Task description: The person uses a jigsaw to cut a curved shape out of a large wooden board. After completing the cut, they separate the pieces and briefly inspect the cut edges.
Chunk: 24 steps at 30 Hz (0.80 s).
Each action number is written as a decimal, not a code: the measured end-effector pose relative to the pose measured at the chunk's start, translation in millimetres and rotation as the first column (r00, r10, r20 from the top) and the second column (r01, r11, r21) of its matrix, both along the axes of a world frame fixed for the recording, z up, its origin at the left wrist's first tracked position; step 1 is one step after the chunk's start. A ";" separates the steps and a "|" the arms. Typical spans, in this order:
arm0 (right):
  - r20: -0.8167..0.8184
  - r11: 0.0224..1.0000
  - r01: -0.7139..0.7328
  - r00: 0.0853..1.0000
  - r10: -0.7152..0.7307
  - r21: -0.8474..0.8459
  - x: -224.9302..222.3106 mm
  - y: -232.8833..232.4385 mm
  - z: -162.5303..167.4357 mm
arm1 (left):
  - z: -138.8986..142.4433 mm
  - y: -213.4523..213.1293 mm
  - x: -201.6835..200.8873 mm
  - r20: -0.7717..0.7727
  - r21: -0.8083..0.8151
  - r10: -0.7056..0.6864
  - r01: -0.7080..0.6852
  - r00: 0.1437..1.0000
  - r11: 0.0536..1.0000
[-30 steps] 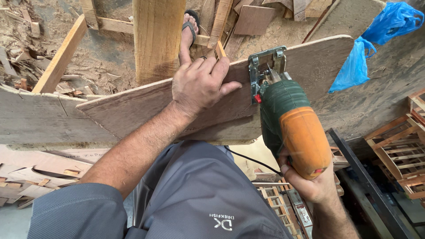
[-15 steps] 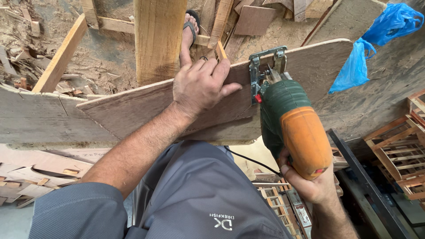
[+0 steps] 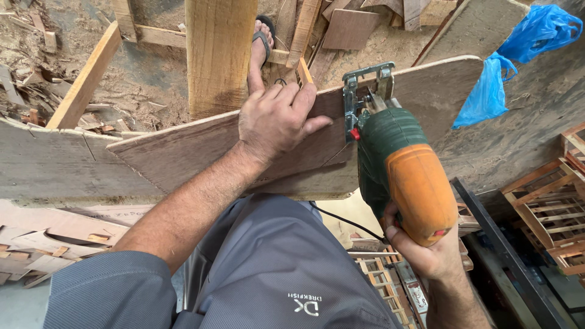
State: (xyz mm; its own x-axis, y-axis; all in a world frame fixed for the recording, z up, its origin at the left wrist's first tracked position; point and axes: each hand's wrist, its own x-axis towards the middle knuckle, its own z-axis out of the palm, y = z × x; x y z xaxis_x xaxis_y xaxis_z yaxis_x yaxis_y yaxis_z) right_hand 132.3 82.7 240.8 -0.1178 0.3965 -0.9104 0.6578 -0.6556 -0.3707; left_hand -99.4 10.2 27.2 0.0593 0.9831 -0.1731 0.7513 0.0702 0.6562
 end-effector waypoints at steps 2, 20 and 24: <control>0.006 0.999 0.047 0.999 -0.047 -0.017 -2.7 1.5 0.5 | -1.8 0.6 0.0 0.001 -0.007 0.000 0.000 1.000 1.000; -0.242 0.880 0.463 0.870 -0.429 0.104 23.6 -37.6 9.2 | -16.8 1.9 0.8 0.055 -0.049 -0.032 0.035 0.998 0.998; -0.197 0.778 0.595 0.802 -0.563 0.202 37.3 -84.9 43.4 | -24.3 -6.4 -2.0 0.048 -0.049 -0.055 0.058 0.997 0.997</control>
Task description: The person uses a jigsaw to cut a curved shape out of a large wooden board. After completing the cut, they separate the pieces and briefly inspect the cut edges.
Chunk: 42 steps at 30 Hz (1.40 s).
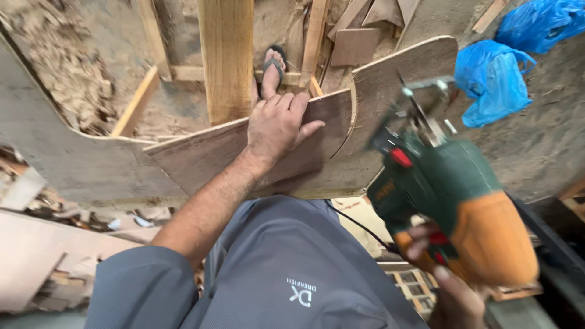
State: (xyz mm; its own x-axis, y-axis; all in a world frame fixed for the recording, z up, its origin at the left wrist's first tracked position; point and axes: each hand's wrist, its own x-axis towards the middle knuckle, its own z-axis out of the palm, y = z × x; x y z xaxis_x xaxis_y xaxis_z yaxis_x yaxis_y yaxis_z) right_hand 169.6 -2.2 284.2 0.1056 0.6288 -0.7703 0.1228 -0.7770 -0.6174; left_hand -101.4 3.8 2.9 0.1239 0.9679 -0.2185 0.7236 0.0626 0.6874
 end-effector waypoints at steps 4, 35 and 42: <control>0.054 0.990 -0.036 0.998 0.029 0.136 31.4 -30.4 3.4 | -12.9 -7.4 -4.9 -0.115 0.086 -0.027 0.037 0.993 0.996; 0.806 0.705 -0.709 0.406 0.430 -0.019 -19.8 -239.0 -224.4 | -75.1 2.8 43.5 0.147 0.012 0.164 -0.167 0.976 0.986; 0.806 0.730 -0.683 0.453 0.380 0.039 -27.8 -253.9 -255.9 | -75.7 54.6 85.4 0.401 -0.481 0.512 -0.301 0.760 0.823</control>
